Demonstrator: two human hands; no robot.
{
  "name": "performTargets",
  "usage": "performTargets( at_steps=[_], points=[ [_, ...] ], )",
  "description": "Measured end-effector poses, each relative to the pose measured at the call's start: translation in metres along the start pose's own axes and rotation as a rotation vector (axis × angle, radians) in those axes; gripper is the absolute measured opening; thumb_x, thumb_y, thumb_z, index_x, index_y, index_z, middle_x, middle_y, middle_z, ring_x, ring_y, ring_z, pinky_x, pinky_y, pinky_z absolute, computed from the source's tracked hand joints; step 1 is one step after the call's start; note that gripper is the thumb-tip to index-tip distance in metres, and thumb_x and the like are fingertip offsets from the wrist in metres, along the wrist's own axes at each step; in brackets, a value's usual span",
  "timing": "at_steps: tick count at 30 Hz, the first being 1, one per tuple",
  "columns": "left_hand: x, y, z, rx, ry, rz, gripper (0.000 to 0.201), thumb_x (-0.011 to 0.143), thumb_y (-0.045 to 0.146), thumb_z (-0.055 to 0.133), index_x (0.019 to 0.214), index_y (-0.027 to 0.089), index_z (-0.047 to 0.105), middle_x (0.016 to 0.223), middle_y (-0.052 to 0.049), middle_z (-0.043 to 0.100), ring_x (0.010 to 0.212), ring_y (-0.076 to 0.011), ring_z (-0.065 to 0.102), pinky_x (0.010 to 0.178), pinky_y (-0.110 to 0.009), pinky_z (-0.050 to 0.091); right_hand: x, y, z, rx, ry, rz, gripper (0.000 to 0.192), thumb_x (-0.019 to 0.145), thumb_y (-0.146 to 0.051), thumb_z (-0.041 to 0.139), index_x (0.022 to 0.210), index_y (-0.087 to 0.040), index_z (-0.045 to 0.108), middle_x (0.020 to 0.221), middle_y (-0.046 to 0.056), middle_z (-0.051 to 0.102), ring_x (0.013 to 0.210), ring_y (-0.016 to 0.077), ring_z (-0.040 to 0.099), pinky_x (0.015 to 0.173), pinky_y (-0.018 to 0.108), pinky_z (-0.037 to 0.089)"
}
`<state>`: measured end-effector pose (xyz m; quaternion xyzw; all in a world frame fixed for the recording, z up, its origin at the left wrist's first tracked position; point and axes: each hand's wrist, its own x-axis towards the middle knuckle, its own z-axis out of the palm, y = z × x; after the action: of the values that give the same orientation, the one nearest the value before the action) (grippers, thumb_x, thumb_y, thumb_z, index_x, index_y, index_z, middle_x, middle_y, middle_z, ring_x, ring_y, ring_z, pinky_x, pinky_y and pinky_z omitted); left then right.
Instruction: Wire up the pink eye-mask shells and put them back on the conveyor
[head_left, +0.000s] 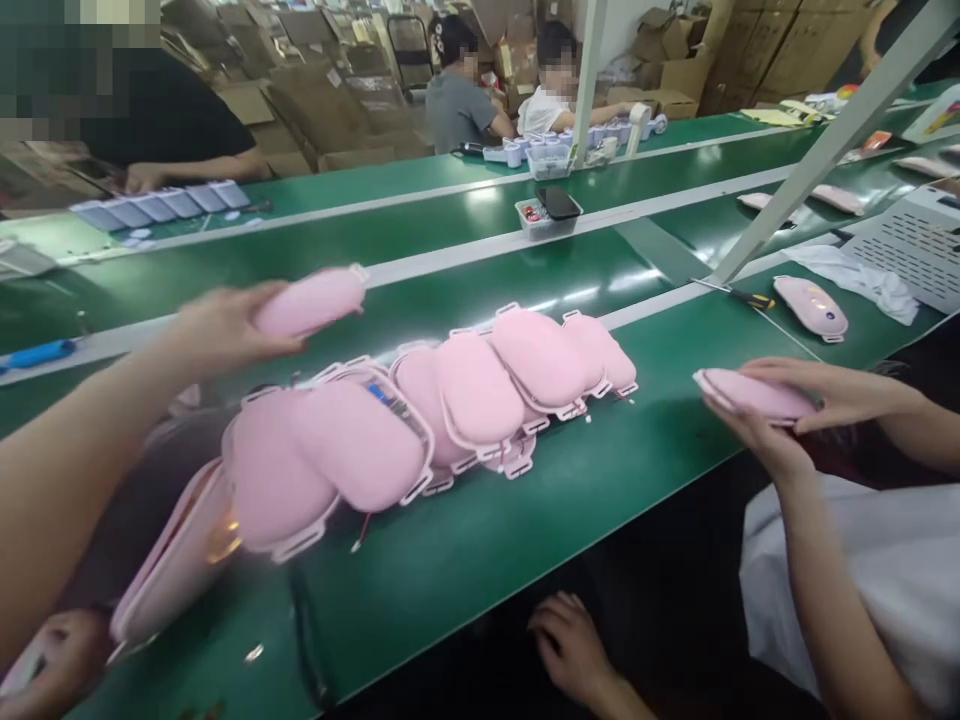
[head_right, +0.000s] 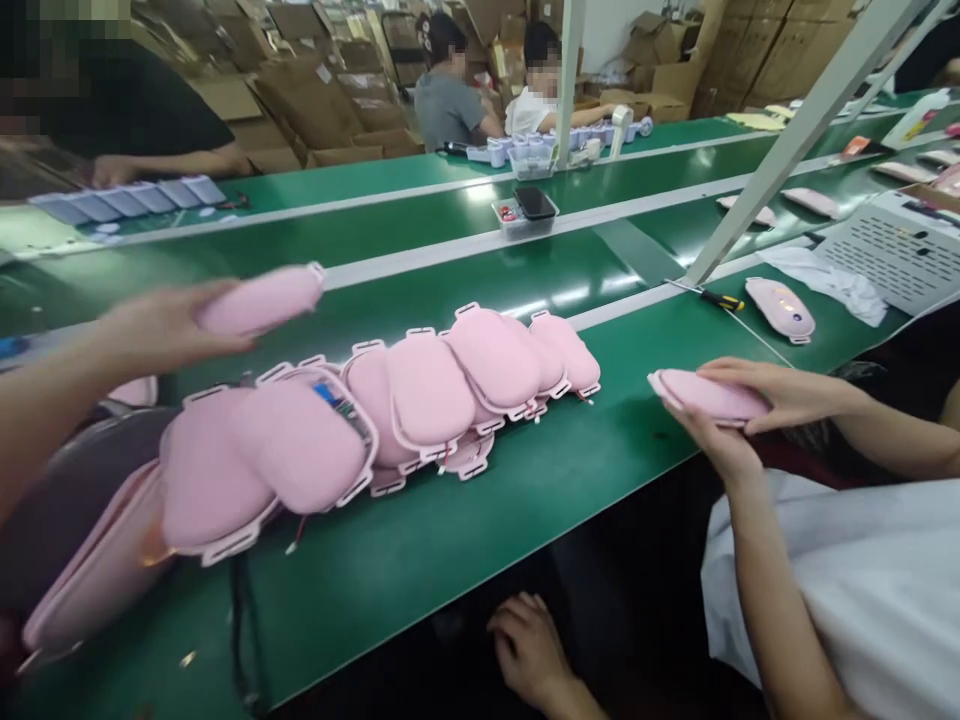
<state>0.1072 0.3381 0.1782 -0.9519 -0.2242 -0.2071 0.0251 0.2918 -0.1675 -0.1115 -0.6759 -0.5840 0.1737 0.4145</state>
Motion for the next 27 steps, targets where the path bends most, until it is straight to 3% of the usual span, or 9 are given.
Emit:
performTargets(
  at_steps=[3, 5, 7, 10, 13, 16, 19, 24, 27],
  points=[
    [-0.026, 0.013, -0.034, 0.045, 0.122, -0.276, 0.101, 0.083, 0.097, 0.051, 0.147, 0.020, 0.062, 0.120, -0.003, 0.077, 0.139, -0.0409, 0.063, 0.105, -0.055, 0.051, -0.016, -0.001, 0.015, -0.028, -0.043, -0.025, 0.028, 0.080, -0.008, 0.058, 0.087, -0.029, 0.075, 0.081, -0.002, 0.081, 0.072, 0.0226, 0.080, 0.073, 0.039, 0.065],
    [-0.058, 0.049, -0.050, 0.022, 0.110, -0.349, 0.107, 0.078, 0.098, 0.058, 0.161, 0.030, 0.052, 0.138, -0.003, 0.071, 0.140, -0.0420, 0.061, 0.113, -0.059, 0.052, -0.014, -0.003, 0.008, 0.001, -0.029, -0.073, 0.026, 0.087, -0.009, 0.057, 0.088, -0.027, 0.076, 0.082, 0.000, 0.080, 0.072, 0.0200, 0.079, 0.071, 0.035, 0.064],
    [-0.105, 0.103, -0.051, -0.032, -0.014, -0.279, 0.094, 0.085, 0.089, 0.061, 0.162, 0.035, 0.053, 0.147, -0.004, 0.067, 0.131, -0.0393, 0.067, 0.108, -0.056, 0.058, -0.009, -0.013, -0.004, 0.043, 0.014, -0.123, 0.026, 0.092, -0.008, 0.056, 0.093, -0.025, 0.076, 0.087, 0.002, 0.080, 0.077, 0.0187, 0.078, 0.071, 0.033, 0.064],
    [-0.190, 0.184, -0.018, -0.114, -0.150, -0.101, 0.081, 0.095, 0.071, 0.066, 0.163, 0.032, 0.050, 0.156, -0.014, 0.060, 0.125, -0.0401, 0.071, 0.098, -0.052, 0.066, 0.008, -0.038, -0.029, 0.083, 0.123, -0.223, 0.028, 0.093, -0.005, 0.059, 0.106, -0.025, 0.074, 0.096, 0.005, 0.079, 0.084, 0.0193, 0.076, 0.073, 0.034, 0.064],
    [-0.256, 0.229, 0.031, -0.203, -0.187, -0.122, 0.077, 0.101, 0.063, 0.061, 0.167, 0.030, 0.042, 0.150, -0.019, 0.063, 0.123, -0.0386, 0.073, 0.094, -0.048, 0.068, 0.044, -0.066, -0.051, -0.015, 0.225, -0.416, 0.035, 0.093, -0.006, 0.066, 0.122, -0.024, 0.072, 0.109, 0.008, 0.080, 0.097, 0.0211, 0.076, 0.084, 0.039, 0.065],
    [-0.283, 0.238, 0.061, -0.293, -0.162, -0.166, 0.078, 0.101, 0.065, 0.062, 0.168, 0.029, 0.042, 0.151, -0.020, 0.063, 0.130, -0.0402, 0.070, 0.103, -0.053, 0.066, 0.089, -0.080, -0.057, -0.205, 0.064, -0.458, 0.043, 0.102, -0.035, 0.070, 0.141, -0.018, 0.065, 0.140, 0.019, 0.073, 0.130, 0.0300, 0.068, 0.108, 0.052, 0.062],
    [-0.282, 0.230, 0.064, -0.361, -0.073, -0.181, 0.071, 0.103, 0.063, 0.063, 0.163, 0.027, 0.051, 0.157, -0.015, 0.063, 0.143, -0.0399, 0.064, 0.118, -0.057, 0.059, 0.118, -0.079, -0.053, -0.202, -0.183, -0.462, 0.064, 0.111, -0.056, 0.053, 0.159, -0.014, 0.050, 0.149, 0.021, 0.070, 0.138, 0.0288, 0.066, 0.114, 0.049, 0.060],
    [-0.277, 0.214, 0.063, -0.325, 0.187, -0.266, 0.037, 0.108, 0.047, 0.065, 0.138, 0.028, 0.074, 0.127, 0.002, 0.082, 0.103, -0.0190, 0.082, 0.093, -0.025, 0.065, 0.130, -0.074, -0.050, -0.158, -0.271, -0.393, 0.068, 0.111, -0.067, 0.046, 0.159, -0.019, 0.050, 0.150, 0.018, 0.071, 0.137, 0.0283, 0.069, 0.115, 0.050, 0.058],
    [-0.280, 0.212, 0.072, -0.306, 0.247, -0.365, 0.025, 0.108, 0.036, 0.068, 0.130, 0.029, 0.078, 0.121, 0.005, 0.083, 0.098, -0.0148, 0.083, 0.085, -0.020, 0.062, 0.131, -0.081, -0.048, -0.171, -0.259, -0.380, 0.055, 0.110, -0.055, 0.058, 0.154, -0.023, 0.056, 0.147, 0.015, 0.073, 0.137, 0.0299, 0.068, 0.118, 0.054, 0.055]
  ],
)
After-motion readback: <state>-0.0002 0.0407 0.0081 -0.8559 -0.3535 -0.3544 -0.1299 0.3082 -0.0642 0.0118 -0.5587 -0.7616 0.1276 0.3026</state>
